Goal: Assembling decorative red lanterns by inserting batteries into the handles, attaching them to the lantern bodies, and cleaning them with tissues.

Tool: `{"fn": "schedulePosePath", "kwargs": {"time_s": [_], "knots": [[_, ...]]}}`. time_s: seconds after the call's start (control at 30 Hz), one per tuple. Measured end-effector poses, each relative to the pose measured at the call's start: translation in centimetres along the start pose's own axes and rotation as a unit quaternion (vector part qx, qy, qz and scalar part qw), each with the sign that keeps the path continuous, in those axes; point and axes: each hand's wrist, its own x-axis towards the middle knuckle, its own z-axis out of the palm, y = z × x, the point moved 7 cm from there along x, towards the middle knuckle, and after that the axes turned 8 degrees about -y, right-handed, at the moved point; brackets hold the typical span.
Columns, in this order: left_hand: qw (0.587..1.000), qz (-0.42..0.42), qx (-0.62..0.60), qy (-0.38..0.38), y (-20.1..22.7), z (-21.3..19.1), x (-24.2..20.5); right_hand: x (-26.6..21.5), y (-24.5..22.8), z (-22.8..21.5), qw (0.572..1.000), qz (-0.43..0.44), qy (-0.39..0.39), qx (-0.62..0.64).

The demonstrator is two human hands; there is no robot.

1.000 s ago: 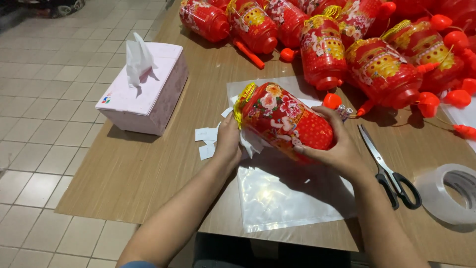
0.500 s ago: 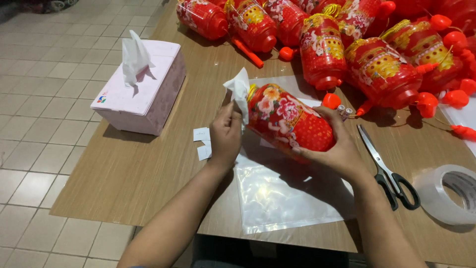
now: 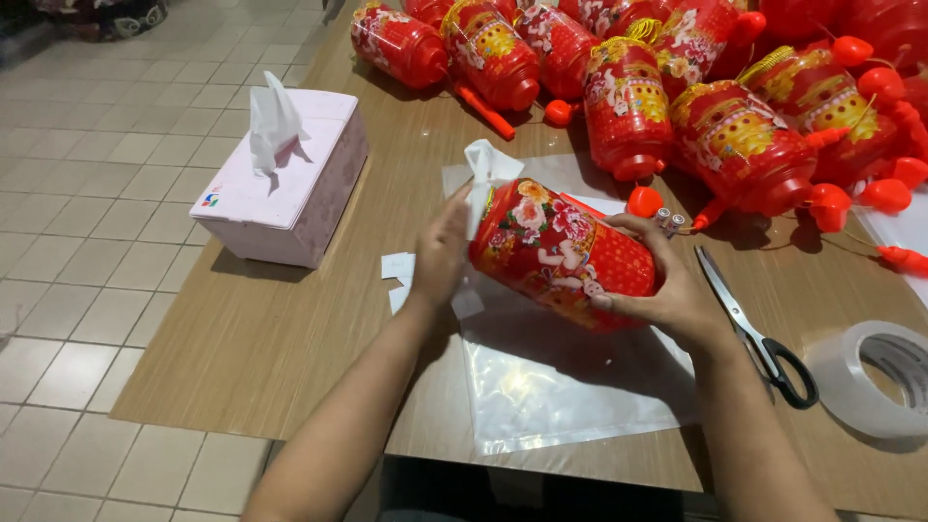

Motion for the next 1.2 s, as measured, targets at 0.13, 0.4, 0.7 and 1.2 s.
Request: {"fn": "schedulePosePath", "kwargs": {"time_s": [0.13, 0.4, 0.7, 1.2], "knots": [[0.997, 0.048, 0.064, -0.001, -1.9, 0.3, -0.1, 0.2, 1.3, -0.6, 1.000, -0.014, 0.007, 0.007], [0.993, -0.061, 0.001, 0.102, -1.4, -0.8, -0.2, 0.6, 1.6, -0.5, 0.999, -0.030, 0.020, 0.002], [0.986, -0.007, 0.106, 0.128, -2.0, -1.7, -0.2, 0.4, 0.8, -0.3, 0.999, -0.016, 0.023, -0.031], [0.997, -0.051, 0.020, 0.060, -1.0, -0.1, -0.1, 0.3, 0.7, -0.6, 0.998, -0.013, 0.026, -0.053]]}}
